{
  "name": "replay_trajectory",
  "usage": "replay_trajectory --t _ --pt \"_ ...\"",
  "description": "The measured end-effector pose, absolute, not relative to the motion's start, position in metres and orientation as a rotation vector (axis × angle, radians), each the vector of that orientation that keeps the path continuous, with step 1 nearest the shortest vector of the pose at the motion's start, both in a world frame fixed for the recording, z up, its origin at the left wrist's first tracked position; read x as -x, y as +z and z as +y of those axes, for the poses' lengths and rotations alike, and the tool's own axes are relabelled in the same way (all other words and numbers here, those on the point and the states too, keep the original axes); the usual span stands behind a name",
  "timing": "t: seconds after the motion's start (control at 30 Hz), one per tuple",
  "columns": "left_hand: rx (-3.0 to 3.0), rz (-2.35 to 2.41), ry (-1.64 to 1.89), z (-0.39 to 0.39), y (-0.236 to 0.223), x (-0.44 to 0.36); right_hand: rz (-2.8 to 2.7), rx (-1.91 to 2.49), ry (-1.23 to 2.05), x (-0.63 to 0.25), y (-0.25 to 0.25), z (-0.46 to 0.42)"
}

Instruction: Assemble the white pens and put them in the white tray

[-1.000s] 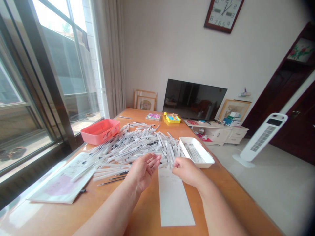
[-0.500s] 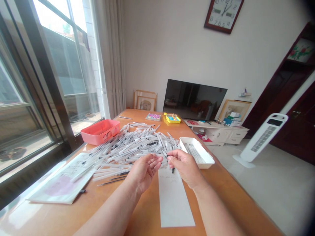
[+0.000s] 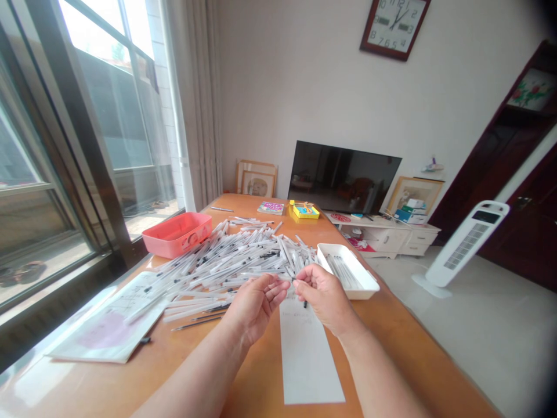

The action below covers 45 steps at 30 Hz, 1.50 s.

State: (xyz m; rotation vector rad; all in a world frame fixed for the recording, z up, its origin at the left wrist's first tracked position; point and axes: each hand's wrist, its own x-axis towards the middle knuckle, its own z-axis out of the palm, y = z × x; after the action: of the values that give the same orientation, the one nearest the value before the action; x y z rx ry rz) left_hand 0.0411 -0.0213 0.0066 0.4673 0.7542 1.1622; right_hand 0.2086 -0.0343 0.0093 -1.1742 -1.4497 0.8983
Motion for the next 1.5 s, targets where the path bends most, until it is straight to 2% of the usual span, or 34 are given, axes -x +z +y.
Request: replay_trajectory --t 0.8,1.2,1.5 --pt "-0.505 0.742 1.183 -0.0226 0.0089 -0.0409 -1.405 1.167 1.017 -0.2068 0.0086 -0.0363" --pt "-0.578 0.743 1.169 -0.0264 0.0101 -0.0415 -1.519 1.357 0.898 -0.2016 0.0064 -0.0378" --pt "-0.559 0.721 1.188 -0.0204 0.0059 -0.0374 -1.5 1.226 0.862 -0.1997 0.01 -0.0392"
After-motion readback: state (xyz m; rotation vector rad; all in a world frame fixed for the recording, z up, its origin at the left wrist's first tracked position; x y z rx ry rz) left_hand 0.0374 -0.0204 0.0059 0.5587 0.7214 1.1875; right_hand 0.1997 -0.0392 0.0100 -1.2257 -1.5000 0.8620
